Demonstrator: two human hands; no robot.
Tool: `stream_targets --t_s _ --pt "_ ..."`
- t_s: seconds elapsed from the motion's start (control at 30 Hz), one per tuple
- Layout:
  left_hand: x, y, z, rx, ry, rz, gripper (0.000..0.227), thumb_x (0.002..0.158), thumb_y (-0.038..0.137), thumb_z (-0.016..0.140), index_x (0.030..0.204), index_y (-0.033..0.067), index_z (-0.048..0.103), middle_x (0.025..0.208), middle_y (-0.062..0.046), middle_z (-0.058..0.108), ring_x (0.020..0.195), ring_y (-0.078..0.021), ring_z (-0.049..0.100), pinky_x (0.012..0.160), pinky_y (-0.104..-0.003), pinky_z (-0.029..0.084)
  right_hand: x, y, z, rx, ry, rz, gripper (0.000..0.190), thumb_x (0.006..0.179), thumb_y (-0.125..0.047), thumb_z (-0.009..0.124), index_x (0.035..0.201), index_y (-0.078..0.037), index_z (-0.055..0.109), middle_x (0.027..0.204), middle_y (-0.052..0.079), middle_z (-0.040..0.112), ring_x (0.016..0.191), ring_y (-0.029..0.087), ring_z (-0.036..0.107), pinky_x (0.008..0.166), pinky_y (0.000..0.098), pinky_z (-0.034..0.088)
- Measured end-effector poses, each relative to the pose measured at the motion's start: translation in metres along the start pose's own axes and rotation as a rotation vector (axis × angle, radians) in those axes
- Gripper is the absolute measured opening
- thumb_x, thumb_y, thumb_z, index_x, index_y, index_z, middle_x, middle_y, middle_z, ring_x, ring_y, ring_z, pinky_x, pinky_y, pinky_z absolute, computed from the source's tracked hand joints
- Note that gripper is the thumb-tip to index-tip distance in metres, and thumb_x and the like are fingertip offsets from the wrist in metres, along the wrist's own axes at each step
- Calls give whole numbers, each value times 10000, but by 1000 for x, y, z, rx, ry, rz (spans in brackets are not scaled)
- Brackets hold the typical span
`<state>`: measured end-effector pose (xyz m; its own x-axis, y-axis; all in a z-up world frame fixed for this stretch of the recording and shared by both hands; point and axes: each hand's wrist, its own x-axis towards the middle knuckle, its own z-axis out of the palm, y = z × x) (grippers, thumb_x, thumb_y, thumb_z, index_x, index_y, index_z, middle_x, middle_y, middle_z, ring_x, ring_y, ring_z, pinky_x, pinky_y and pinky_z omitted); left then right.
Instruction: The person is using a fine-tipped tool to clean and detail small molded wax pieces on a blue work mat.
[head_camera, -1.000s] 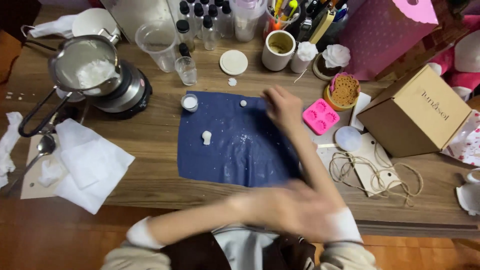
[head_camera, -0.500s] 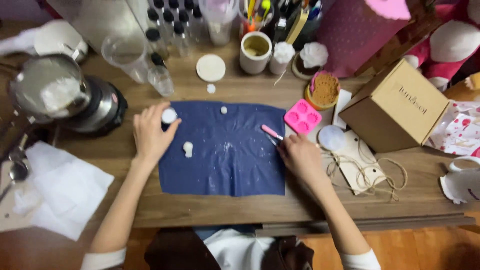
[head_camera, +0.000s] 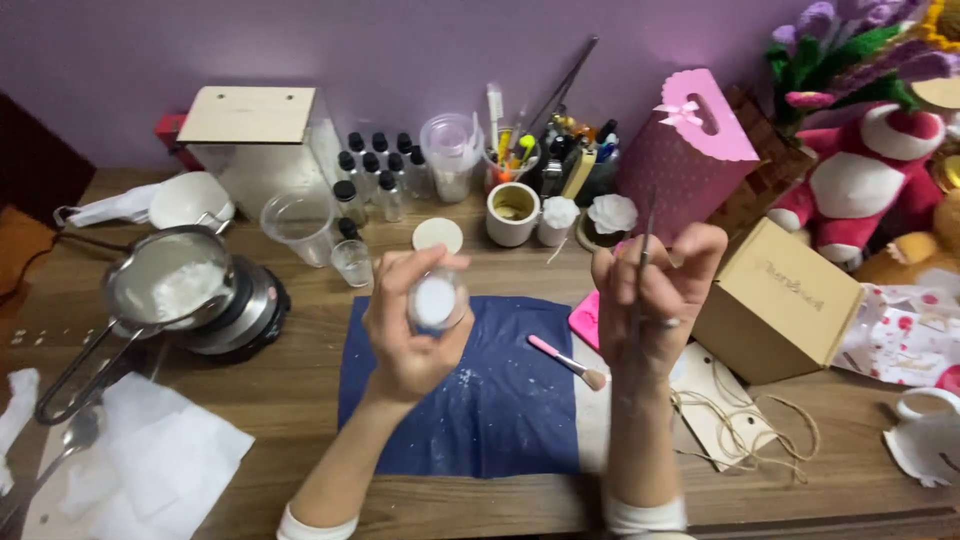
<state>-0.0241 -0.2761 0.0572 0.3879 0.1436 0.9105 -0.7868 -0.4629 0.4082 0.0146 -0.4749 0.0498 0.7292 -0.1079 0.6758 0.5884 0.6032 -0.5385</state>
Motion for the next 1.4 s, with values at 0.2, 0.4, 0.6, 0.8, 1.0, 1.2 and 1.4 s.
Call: stream_targets --t_s 0.2,0.4,0.6,0.8,1.0,1.2,1.4 --pt "-5 -2 4 -155 20 -208 337 639 -48 742 937 -63 588 691 -115 625 602 -233 600 568 -312 495 -7 7 -13 406 -89 0 187 935 -134 388 1107 -143 462 771 57 535 368 74 461 577 267 339" --pt "-6 -3 1 -110 -81 -216 229 638 54 815 684 66 591 510 -36 583 413 -200 556 434 -243 471 -27 22 -5 250 9 -57 239 946 -101 493 1181 -136 512 881 69 647 466 105 497 552 244 332" --pt "2 1 -2 -103 -73 -168 211 647 4 777 635 74 578 462 -32 566 356 -187 536 392 -206 452 -48 29 5 135 34 -172 171 924 -346 511 894 -182 476 567 32 571 345 116 471 449 236 361" --pt "6 4 -5 -103 -40 -188 225 664 -37 764 647 71 567 479 -51 570 365 -193 530 386 -214 446 -37 21 39 -93 47 -149 393 911 -516 440 772 -153 495 578 66 558 365 129 512 396 203 375" --pt "6 -2 -11 -5 -128 -28 248 744 32 742 675 63 507 514 -47 499 393 -180 455 396 -257 389 -24 10 66 -476 -99 -232 425 926 -440 488 738 -64 542 627 101 631 498 148 614 458 203 494" --pt "4 -8 -13 105 -161 173 261 792 -7 694 672 28 465 572 -51 465 446 -167 430 413 -292 364 -23 -6 74 -722 -282 -392 453 966 -403 436 704 -61 575 631 73 633 543 186 676 492 243 587" --pt "7 -1 -18 157 -122 167 227 801 -22 684 707 3 479 596 -67 481 462 -188 451 418 -310 365 -21 -8 78 -807 -423 -336 402 943 -386 439 782 -58 605 753 80 696 664 168 732 549 226 589"
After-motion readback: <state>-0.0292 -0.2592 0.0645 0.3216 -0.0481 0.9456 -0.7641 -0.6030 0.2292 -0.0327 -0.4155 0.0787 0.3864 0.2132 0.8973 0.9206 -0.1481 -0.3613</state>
